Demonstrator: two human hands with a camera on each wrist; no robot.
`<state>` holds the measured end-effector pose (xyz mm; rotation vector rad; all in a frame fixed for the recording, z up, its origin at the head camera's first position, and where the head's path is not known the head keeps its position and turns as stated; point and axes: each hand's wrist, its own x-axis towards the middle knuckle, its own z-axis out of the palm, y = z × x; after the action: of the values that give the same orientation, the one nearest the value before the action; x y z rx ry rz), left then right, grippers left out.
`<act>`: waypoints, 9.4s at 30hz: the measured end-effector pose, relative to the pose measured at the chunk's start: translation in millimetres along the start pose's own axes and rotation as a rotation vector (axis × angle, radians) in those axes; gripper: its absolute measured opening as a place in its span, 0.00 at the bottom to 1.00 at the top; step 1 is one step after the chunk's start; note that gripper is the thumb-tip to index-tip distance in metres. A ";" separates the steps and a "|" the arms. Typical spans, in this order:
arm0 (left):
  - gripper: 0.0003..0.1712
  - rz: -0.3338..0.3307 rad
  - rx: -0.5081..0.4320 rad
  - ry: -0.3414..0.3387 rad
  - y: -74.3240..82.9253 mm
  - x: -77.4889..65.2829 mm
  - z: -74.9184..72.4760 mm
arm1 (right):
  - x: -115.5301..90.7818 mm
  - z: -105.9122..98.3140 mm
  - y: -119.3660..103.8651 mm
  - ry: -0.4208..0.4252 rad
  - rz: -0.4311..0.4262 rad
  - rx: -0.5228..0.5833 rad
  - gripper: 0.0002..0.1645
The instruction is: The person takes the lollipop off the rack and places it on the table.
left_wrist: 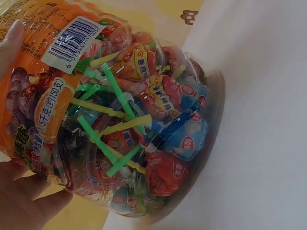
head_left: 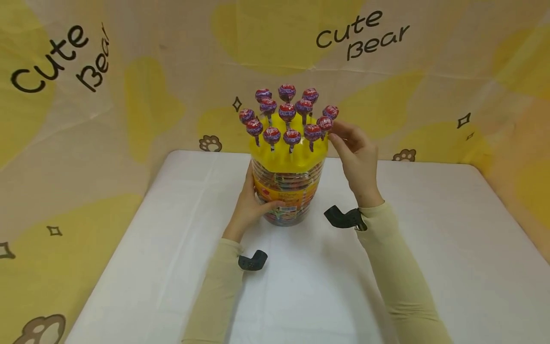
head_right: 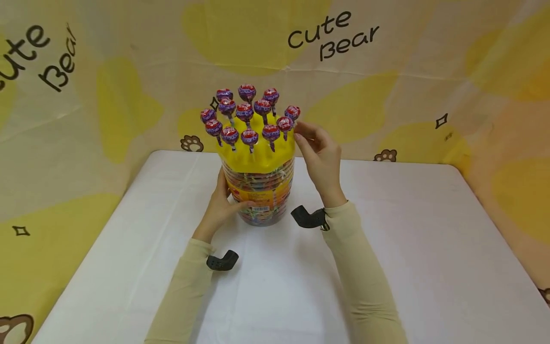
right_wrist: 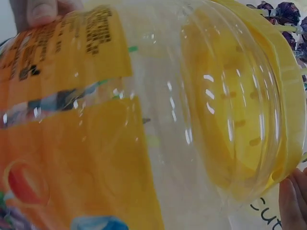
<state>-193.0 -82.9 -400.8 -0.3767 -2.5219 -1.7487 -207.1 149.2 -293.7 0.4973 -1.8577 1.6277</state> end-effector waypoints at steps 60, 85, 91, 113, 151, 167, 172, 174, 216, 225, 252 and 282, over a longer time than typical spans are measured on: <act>0.68 0.020 -0.014 -0.010 -1.7 3.0 1.8 | -67.5 -57.0 100.4 0.044 0.749 0.210 0.07; 0.68 -0.009 -0.004 -0.009 -1.0 1.9 0.1 | -86.0 -51.0 136.0 -0.092 0.928 -0.106 0.15; 0.68 -0.020 -0.003 -0.013 -1.3 1.7 0.2 | -86.7 -47.6 131.5 -0.159 0.875 -0.330 0.15; 0.69 0.004 0.000 -0.016 -2.2 3.4 0.1 | -82.8 -50.1 123.6 -0.227 0.822 -0.469 0.13; 0.68 0.016 -0.025 -0.006 -3.3 2.6 0.8 | -14.3 -1.7 -16.3 0.037 0.161 0.184 0.12; 0.67 0.013 -0.022 0.002 -2.2 1.0 0.9 | -10.3 11.3 -18.4 0.067 0.093 0.183 0.10; 0.67 0.008 -0.016 0.003 -3.5 1.2 1.2 | -10.1 13.9 -20.0 0.081 0.110 0.208 0.06; 0.67 0.007 -0.016 0.003 -3.5 1.1 1.2 | -9.9 14.8 -20.6 0.088 0.124 0.216 0.06; 0.68 0.056 0.010 0.004 -4.8 2.2 0.2 | -14.7 -4.2 -11.7 0.233 0.124 0.311 0.04; 0.68 0.055 0.004 0.003 -5.9 2.5 1.1 | -29.3 -20.6 9.4 0.220 0.246 0.269 0.03; 0.68 0.088 0.007 0.003 -5.9 8.0 -4.1 | -61.7 -78.3 123.4 -0.189 0.785 -0.025 0.20; 0.69 0.025 -0.022 -0.010 -4.7 7.8 -0.3 | -71.8 -69.1 137.4 -0.317 0.857 -0.346 0.18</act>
<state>-201.7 -83.5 -403.7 -0.4167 -2.4954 -1.7719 -228.1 232.4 -440.1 -0.2624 -2.7624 1.7098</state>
